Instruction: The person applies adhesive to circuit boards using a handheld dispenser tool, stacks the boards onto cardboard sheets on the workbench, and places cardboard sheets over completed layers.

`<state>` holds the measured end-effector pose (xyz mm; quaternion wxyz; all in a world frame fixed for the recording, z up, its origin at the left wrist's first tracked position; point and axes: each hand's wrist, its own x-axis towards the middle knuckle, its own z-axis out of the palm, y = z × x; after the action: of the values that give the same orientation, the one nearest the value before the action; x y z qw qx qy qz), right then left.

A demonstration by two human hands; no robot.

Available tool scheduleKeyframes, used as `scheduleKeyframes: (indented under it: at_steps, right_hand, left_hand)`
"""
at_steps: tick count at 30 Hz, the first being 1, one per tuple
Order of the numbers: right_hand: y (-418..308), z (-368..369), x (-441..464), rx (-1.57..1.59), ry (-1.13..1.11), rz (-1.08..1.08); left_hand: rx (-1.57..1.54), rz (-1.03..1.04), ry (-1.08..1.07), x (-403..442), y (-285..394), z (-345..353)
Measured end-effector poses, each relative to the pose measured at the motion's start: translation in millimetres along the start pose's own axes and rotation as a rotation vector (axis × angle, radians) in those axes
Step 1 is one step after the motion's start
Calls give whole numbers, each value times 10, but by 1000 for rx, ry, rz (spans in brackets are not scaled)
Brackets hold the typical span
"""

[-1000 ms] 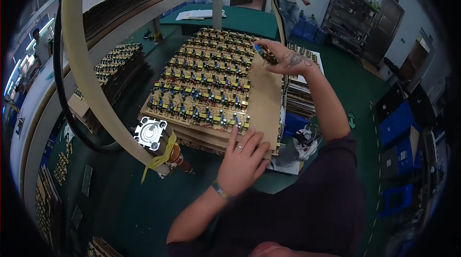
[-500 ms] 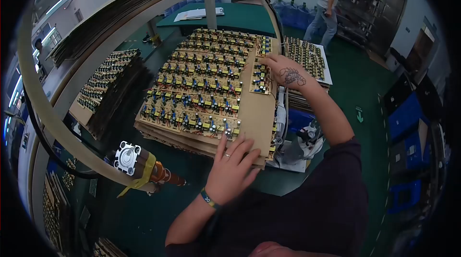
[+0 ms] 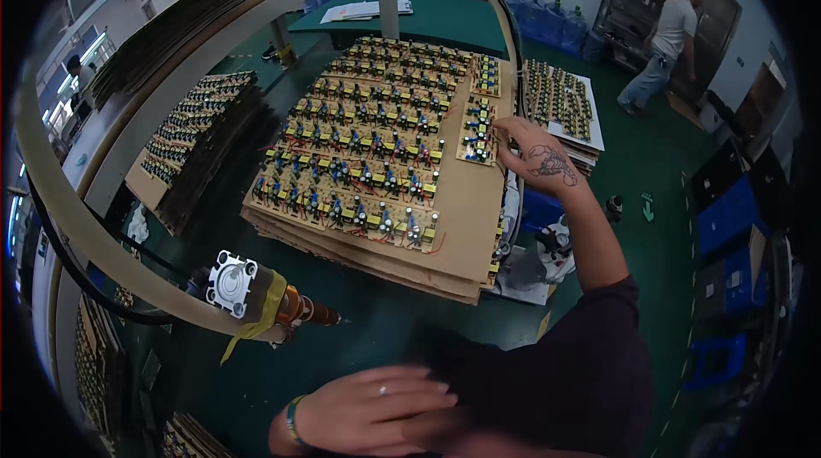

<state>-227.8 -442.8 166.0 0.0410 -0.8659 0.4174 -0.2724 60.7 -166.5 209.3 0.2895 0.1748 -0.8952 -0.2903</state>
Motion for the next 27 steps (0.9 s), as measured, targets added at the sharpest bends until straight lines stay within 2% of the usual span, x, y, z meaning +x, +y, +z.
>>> scheduleKeyframes:
  at_steps: [4,7,9,10,11,12,13,14,15,16,17,18,19,21,22,24,27]
  right_hand:
    - [-27,51,11,-70,48,2]
    - [-59,21,16,-88,22,12]
    - [-126,9,-69,-94,270,-106]
    - [-356,-111,-139,-65,296,-110]
    - [-559,-210,-200,131,316,-172]
    - [-739,-245,-329,466,216,-297]
    - [-843,-226,-508,889,-31,-501]
    - [-968,-98,-644,1303,-457,-737]
    - [-1100,36,-617,1377,-1016,-897]
    - [-1242,194,-661,1278,-1243,-860]
    - [-1377,365,-739,1159,-1451,-810]
    - [-1535,507,-844,1166,-1368,-730]
    - [-1638,629,-934,1172,-1285,-651]
    - [-1676,828,-1030,1222,-1306,-667]
    - [-1694,899,-1050,1276,-1335,-672]
    - [-1734,978,-1069,1295,-1331,-651]
    - [-1807,1052,-1047,1277,-1335,-652]
  left_hand:
    - [-58,43,14,-576,298,-387]
    - [21,38,163,-1153,543,-650]
    - [-86,148,358,-1557,462,-799]
    - [-1,284,798,-1687,322,-641]
    - [161,68,1014,-1836,379,-683]
    - [319,-157,1159,-2041,354,-799]
    - [246,-360,1379,-2295,237,-919]
    - [288,-534,1440,-2648,-17,-1077]
    - [360,-868,1563,-2824,-310,-1196]
    - [537,-1118,1349,-3125,-617,-1224]
    - [747,-1229,1190,-3552,-1098,-1140]
    - [947,-1320,1016,-3873,-1492,-1095]
    - [957,-1312,1023,-3997,-1646,-1085]
    - [1198,-1947,785,-4071,-1775,-1136]
    - [1219,-1926,787,-4048,-1752,-1173]
    - [879,-2080,775,-4023,-1638,-1194]
    - [971,-2132,670,-4048,-1561,-1214]
